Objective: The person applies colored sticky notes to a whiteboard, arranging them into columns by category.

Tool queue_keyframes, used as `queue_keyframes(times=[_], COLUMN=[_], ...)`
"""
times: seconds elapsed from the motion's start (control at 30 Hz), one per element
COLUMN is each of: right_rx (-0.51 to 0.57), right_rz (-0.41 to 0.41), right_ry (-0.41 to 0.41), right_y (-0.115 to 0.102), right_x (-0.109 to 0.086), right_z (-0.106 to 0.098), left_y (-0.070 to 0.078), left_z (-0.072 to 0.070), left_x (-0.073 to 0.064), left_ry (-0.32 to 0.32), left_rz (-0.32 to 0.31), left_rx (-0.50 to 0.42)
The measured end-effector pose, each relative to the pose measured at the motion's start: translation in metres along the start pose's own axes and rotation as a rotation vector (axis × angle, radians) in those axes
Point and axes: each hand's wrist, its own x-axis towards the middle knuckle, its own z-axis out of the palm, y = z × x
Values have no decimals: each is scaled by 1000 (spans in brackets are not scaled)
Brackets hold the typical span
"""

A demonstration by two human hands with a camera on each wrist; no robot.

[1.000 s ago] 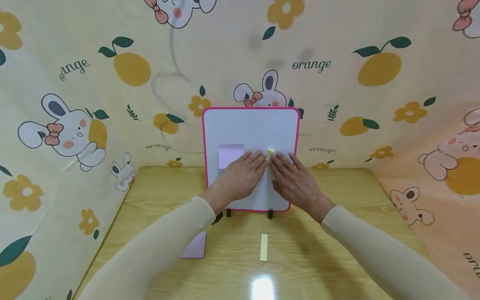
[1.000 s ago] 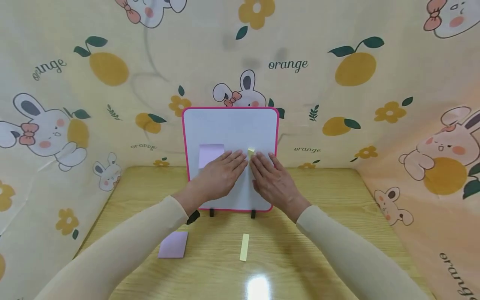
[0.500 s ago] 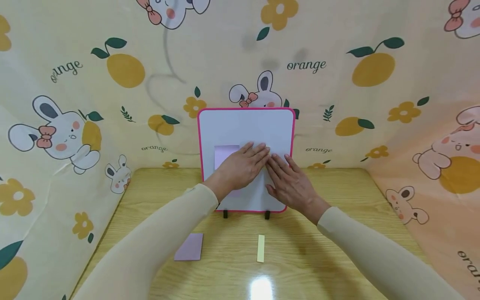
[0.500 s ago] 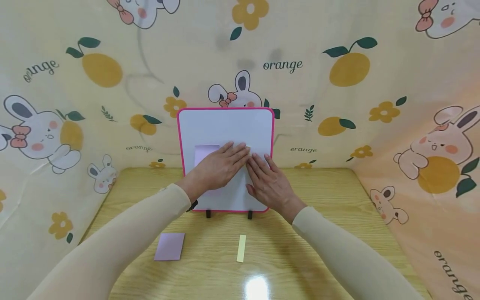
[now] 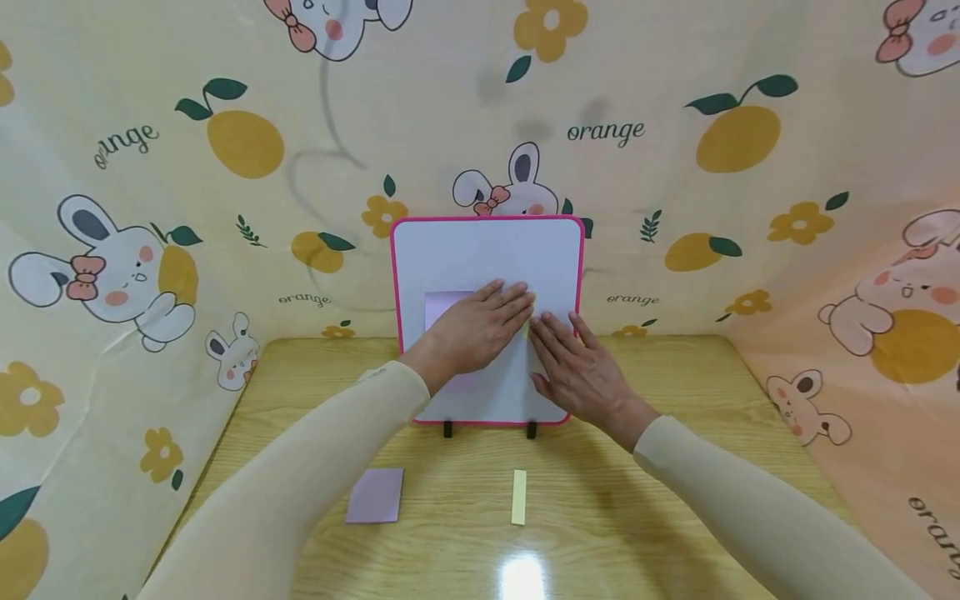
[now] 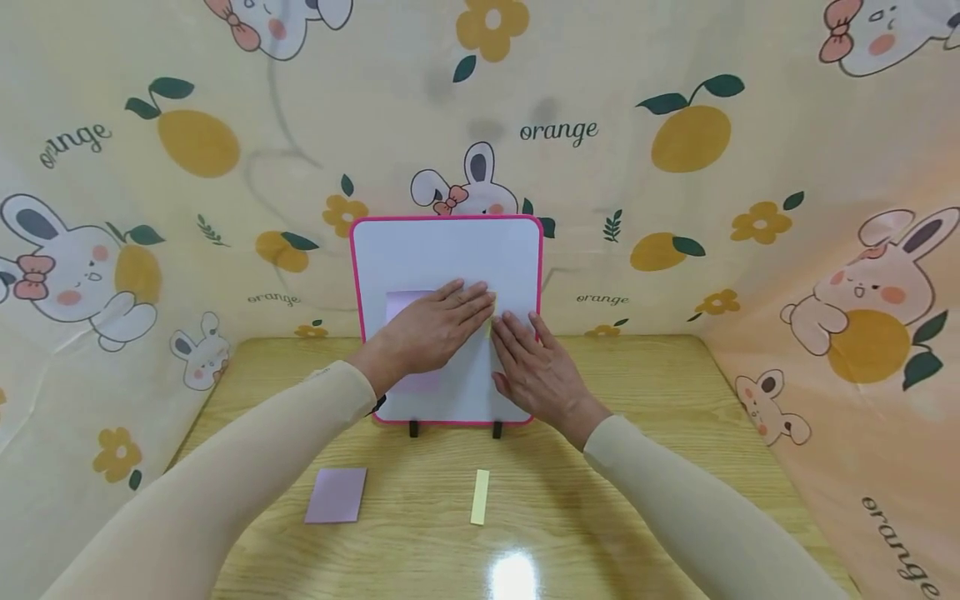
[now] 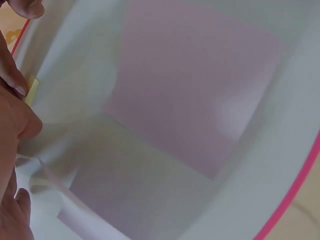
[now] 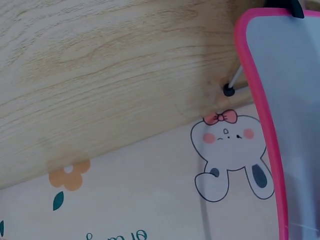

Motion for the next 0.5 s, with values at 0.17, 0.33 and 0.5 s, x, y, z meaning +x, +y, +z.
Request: queue_keyframes(times=[0.17,0.33,0.5], right_rx=[15,22,9], right_rz=[4,-2,0], right_ry=[10,38,87], right_y=[0,0,-1], right_x=[-1,-2,-1], right_z=[1,1,0], left_y=[-1,-5,-8], left_z=[-3,-4,0], left_x=[4,2,-2], left_ry=[11,-1,1], left_rz=[15,14,5], left_rx=[1,-15,-35])
